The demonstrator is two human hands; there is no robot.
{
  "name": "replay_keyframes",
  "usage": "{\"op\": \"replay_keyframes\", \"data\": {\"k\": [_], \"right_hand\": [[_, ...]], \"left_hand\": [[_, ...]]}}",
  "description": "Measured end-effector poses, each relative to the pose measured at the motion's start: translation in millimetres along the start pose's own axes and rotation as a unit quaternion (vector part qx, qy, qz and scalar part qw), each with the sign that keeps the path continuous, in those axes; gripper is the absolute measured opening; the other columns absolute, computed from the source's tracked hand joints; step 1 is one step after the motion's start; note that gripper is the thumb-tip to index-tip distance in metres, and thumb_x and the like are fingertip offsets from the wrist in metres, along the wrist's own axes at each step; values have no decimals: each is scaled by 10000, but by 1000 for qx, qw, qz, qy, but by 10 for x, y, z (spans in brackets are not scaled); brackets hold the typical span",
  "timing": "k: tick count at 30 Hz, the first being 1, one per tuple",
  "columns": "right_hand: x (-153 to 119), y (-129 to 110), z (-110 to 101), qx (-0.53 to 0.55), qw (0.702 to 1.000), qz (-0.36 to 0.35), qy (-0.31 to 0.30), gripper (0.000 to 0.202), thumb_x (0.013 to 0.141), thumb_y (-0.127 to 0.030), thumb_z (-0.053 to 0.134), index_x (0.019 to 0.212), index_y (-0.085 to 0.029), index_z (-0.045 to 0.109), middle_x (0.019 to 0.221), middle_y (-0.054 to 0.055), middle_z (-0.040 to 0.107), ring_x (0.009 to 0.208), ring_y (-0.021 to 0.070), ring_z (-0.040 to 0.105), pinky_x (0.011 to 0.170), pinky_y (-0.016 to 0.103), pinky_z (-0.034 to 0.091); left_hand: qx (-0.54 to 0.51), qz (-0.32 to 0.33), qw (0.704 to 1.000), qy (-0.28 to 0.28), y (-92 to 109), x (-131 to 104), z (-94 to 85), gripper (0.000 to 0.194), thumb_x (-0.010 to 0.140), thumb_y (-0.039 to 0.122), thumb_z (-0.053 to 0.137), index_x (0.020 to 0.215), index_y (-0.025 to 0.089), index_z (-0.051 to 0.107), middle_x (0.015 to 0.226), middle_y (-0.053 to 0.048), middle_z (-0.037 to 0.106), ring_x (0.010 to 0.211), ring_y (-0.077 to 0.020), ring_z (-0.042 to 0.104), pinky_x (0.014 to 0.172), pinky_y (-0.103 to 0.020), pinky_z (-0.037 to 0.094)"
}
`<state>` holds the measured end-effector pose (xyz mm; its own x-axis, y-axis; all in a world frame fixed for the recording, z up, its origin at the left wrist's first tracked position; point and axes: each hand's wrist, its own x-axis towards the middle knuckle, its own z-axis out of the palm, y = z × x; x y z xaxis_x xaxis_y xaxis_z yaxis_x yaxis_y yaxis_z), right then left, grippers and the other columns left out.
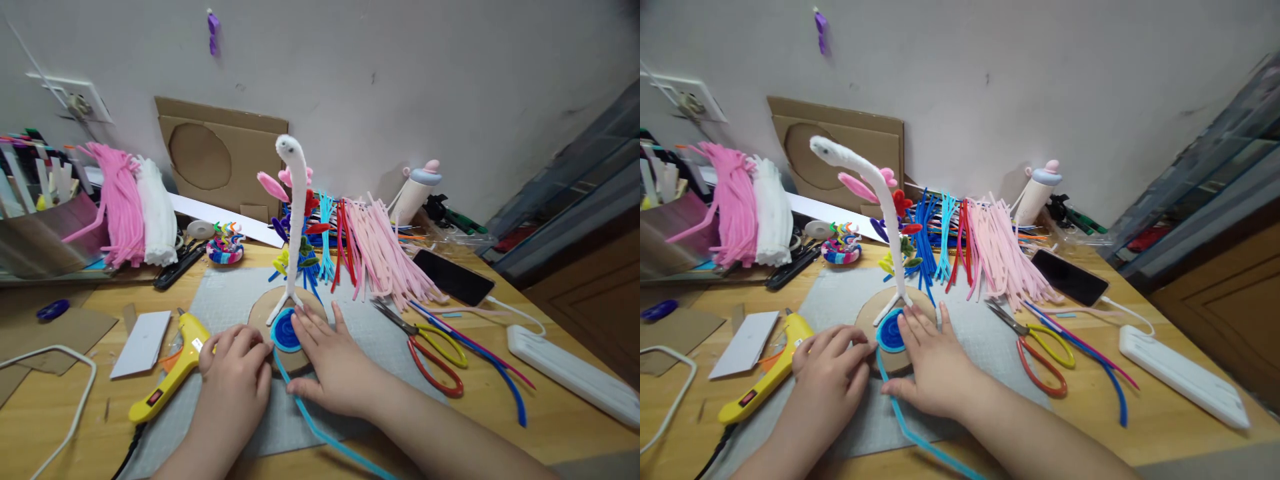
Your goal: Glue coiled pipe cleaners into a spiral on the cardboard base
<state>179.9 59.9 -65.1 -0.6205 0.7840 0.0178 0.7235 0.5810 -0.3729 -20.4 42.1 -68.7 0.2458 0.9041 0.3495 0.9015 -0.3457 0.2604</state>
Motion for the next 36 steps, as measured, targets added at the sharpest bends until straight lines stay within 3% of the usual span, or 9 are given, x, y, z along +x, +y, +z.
{"op": "replay_keyframes", "data": {"k": [5, 9, 11, 16, 23, 29, 36], "right_hand": [[20, 93, -10, 92, 995, 9, 33, 679, 937, -529, 374, 1495, -202, 169, 1534, 87, 214, 1434, 235, 110, 1101, 575, -137], [76, 286, 45, 186, 963, 89, 173, 483, 994, -396, 249, 1460, -272, 284, 1504, 37, 318, 1411, 192, 214, 1122, 540, -125], [104, 366, 91, 189, 953, 125, 202, 492, 990, -389, 255, 1462, -252, 285, 1519, 51, 278, 1417, 201, 192, 1127, 544, -101], [117, 288, 136, 89, 980, 126, 124, 591, 968, -369, 344, 1500, -218, 137, 1550, 80, 159, 1436, 247, 83, 1093, 631, -62], [177, 5, 16, 14, 998, -47, 30, 484, 985, -248, 299, 1467, -262, 251, 1545, 16, 212, 1426, 164, 155, 1137, 541, -32], [248, -3, 34, 9, 999, -43, 20, 456, 990, -269, 308, 1446, -244, 321, 1516, 20, 308, 1409, 172, 214, 1160, 455, 59], [277, -72, -4, 3, 999, -27, 28, 437, 985, -286, 342, 1422, -280, 350, 1516, 11, 309, 1399, 186, 241, 1146, 493, -31]], "left_hand": [[-11, -2, 1000, -2, 12, 4, -23, 223, 783, 144, 517, 824, 281, 688, 917, -13, 661, 989, -243, 541, 911, -460, 276], [-23, -21, 1000, 3, 62, 15, -65, 235, 794, 130, 506, 798, 270, 695, 902, -17, 659, 986, -241, 541, 918, -458, 276], [-30, -27, 999, 3, 80, 23, -80, 238, 798, 128, 503, 797, 263, 699, 900, -20, 659, 986, -241, 541, 922, -456, 278], [-28, -26, 999, -5, 91, 26, -86, 233, 798, 123, 507, 785, 257, 697, 899, -21, 656, 993, -239, 541, 938, -456, 278], [-13, -18, 1000, -11, 75, 14, -91, 232, 785, 114, 509, 803, 254, 694, 900, -24, 656, 984, -237, 544, 924, -447, 287], [-9, -14, 1000, -17, 71, 10, -86, 227, 789, 118, 504, 817, 251, 686, 900, -25, 657, 992, -242, 550, 931, -452, 283], [2, -10, 1000, -21, 83, -2, -70, 244, 800, 112, 484, 883, 239, 676, 965, -40, 660, 1030, -260, 532, 936, -463, 286]]}}
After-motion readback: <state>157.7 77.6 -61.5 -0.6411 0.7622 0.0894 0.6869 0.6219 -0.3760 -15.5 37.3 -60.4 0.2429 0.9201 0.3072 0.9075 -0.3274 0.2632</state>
